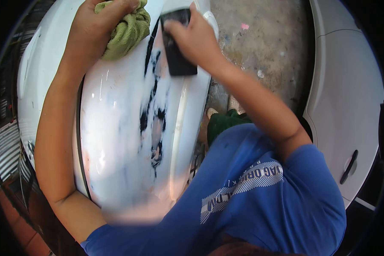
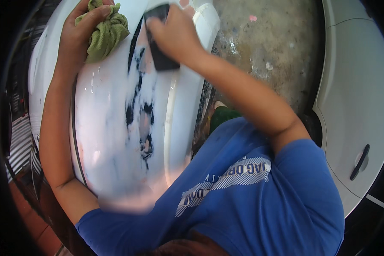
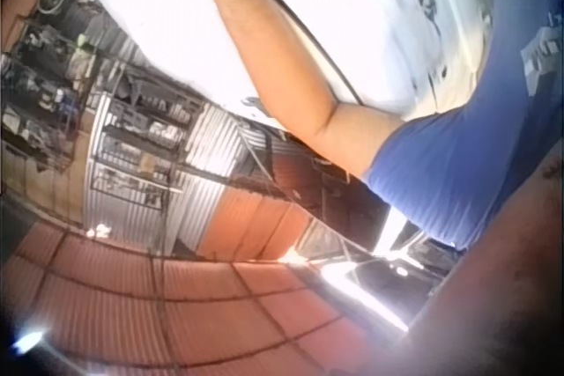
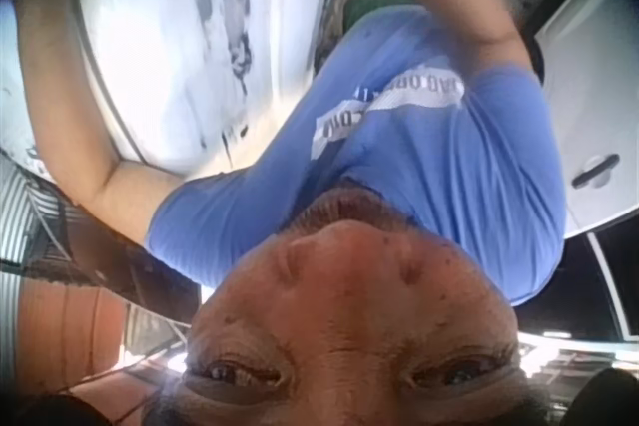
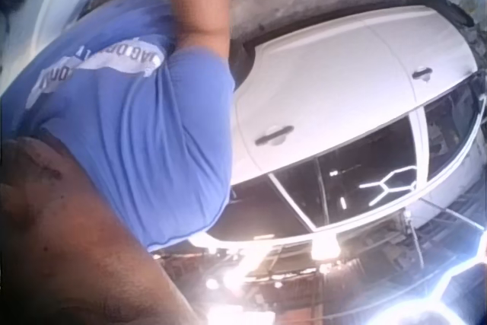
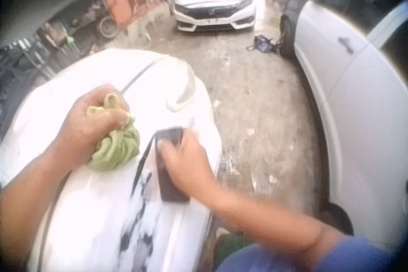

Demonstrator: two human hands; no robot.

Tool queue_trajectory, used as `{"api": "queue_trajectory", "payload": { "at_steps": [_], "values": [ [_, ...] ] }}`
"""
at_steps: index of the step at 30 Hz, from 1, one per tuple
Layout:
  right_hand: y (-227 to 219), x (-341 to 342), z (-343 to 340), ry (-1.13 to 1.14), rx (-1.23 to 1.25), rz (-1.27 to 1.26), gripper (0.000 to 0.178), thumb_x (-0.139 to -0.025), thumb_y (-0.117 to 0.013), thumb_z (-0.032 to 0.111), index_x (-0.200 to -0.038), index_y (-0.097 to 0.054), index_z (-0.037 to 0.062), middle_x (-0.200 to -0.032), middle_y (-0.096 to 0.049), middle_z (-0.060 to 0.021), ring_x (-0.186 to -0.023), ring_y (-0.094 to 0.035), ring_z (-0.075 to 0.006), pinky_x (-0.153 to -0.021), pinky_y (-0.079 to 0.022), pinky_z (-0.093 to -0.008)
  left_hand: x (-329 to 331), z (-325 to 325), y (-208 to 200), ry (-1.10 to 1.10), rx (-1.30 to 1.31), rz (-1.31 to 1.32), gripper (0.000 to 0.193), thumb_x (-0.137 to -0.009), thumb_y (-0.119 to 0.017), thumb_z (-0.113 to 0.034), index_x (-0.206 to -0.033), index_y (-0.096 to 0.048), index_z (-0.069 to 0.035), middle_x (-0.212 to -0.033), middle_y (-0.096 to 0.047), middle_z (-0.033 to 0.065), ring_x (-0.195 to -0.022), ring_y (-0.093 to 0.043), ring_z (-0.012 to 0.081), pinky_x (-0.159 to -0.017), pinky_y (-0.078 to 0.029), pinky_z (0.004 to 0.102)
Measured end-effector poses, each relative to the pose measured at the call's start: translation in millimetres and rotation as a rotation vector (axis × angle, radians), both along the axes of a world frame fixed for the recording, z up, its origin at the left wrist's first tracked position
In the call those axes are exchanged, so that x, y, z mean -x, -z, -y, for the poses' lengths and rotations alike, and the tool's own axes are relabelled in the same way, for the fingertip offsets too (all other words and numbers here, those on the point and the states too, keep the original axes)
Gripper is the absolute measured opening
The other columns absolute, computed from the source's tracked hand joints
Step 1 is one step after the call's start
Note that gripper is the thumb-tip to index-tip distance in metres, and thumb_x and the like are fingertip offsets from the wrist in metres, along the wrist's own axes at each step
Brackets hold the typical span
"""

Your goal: The person sands the fender and hood of a white vehicle using a sanding block, periodically dipping the block in a bucket of water and wiping the surface with a cloth.

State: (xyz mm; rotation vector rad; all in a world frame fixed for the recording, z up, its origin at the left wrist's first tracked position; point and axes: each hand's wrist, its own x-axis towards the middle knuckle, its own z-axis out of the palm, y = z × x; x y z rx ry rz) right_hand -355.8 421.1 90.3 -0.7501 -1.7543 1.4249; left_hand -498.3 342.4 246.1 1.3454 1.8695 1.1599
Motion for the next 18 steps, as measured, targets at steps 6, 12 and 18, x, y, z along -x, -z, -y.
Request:
{"api": "queue_trajectory", "payload": {
  "at_steps": [6,12,18],
  "values": [
    [6,-1,-3,-0.028,0.061,-0.020,0.042,-0.087,-0.066,0.032,-0.104,-0.060,-0.0062,-0.088,-0.070,-0.0278,-0.086,-0.070,-0.0426,-0.080,-0.054,-0.0479,-5,2,3,-0.033,-0.045,-0.017,0.010,-0.088,-0.068,-0.011,-0.093,-0.064,-0.005,-0.085,-0.063,0.0023,-0.077,-0.060,0.0101,-0.073,-0.050,0.0255],
    [-4,-21,41,-0.078,0.112,0.003,0.043,-0.087,-0.066,0.033,-0.106,-0.059,-0.0052,-0.089,-0.069,-0.0271,-0.088,-0.069,-0.0441,-0.080,-0.054,-0.0475,-3,4,3,-0.044,-0.048,0.016,0.010,-0.088,-0.069,-0.012,-0.094,-0.064,-0.005,-0.085,-0.063,0.0023,-0.077,-0.060,0.0099,-0.073,-0.050,0.0252],
    [-7,-13,14,-0.033,0.071,0.026,0.041,-0.087,-0.067,0.031,-0.102,-0.060,-0.0062,-0.087,-0.070,-0.0278,-0.087,-0.070,-0.0438,-0.079,-0.055,-0.0477,6,1,4,-0.009,-0.038,0.011,0.010,-0.088,-0.068,-0.011,-0.094,-0.064,-0.005,-0.085,-0.064,0.0019,-0.077,-0.059,0.0096,-0.073,-0.049,0.0248]
  ]
}}
